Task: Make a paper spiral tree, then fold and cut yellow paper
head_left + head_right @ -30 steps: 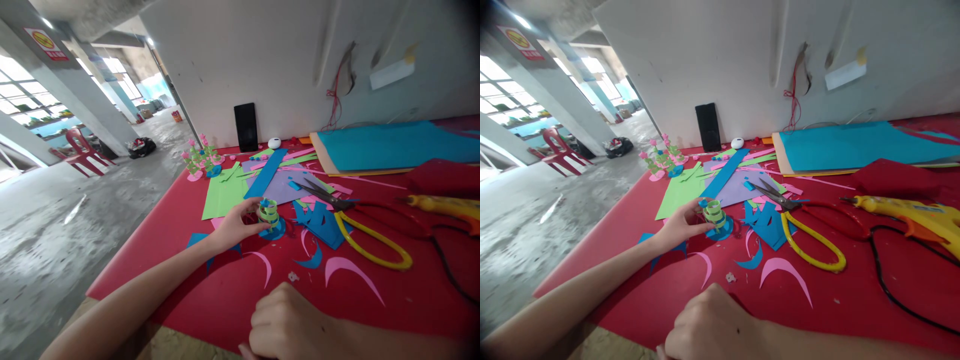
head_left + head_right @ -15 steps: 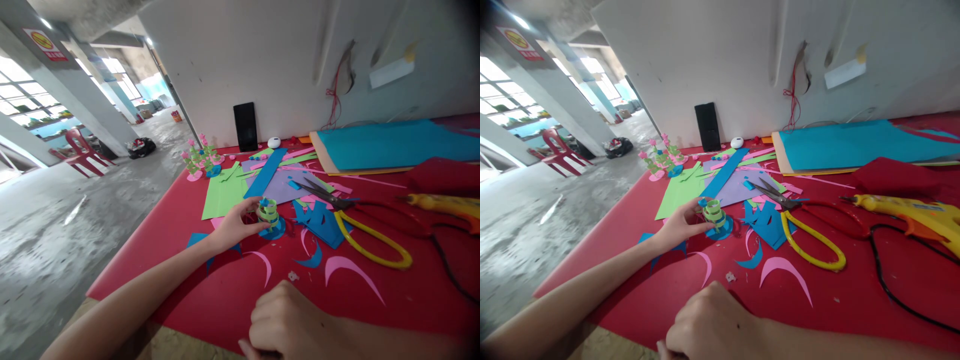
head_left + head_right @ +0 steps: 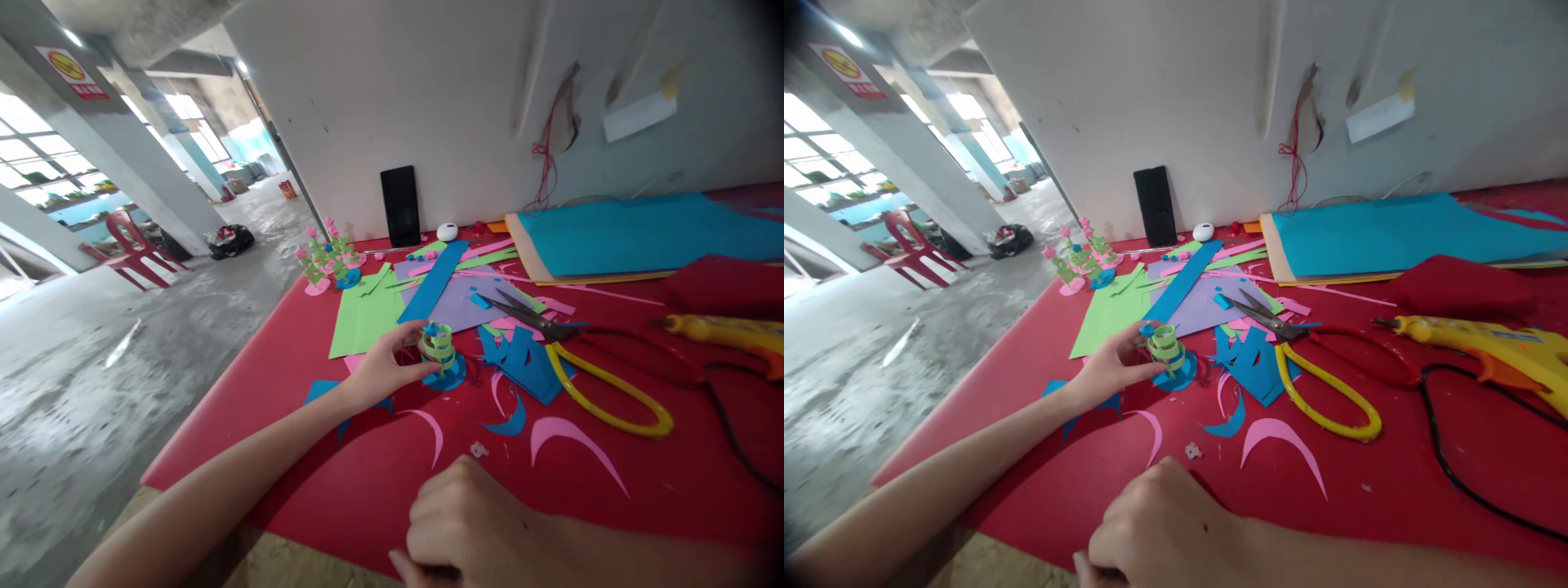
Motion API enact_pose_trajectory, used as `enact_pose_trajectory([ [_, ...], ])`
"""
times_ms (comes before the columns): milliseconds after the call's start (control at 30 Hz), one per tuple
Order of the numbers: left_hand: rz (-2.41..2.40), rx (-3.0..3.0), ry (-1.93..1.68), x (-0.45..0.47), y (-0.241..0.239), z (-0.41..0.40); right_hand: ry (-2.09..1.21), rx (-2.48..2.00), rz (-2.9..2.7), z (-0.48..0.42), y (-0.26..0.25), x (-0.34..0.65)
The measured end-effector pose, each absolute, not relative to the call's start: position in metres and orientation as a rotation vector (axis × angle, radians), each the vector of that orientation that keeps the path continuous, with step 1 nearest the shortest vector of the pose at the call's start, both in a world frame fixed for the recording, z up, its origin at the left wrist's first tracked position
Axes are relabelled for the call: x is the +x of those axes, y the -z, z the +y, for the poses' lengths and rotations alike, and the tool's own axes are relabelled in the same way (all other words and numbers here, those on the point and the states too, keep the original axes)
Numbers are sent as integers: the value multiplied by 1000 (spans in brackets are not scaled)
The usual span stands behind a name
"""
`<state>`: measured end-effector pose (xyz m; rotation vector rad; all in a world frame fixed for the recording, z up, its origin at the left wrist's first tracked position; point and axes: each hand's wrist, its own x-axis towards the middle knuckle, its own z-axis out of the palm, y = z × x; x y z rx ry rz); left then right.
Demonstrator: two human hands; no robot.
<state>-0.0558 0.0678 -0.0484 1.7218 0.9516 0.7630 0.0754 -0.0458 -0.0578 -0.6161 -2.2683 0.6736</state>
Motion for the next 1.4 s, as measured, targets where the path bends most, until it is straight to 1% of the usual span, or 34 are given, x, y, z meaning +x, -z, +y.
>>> enact_pose_trajectory([
  [533, 968, 1742, -753, -56, 50, 69, -829, -699, -2299, -45, 49, 78],
  [933, 936, 1739, -760, -56, 50, 69, -799, -734, -2257, -47, 50, 75],
  [1167, 929, 1719, -768, -57, 51, 69, -838, -714, -2325, -45, 48, 76],
  [1400, 930, 1727, -769, -57, 51, 69, -763, -736, -2302, -47, 49, 75],
])
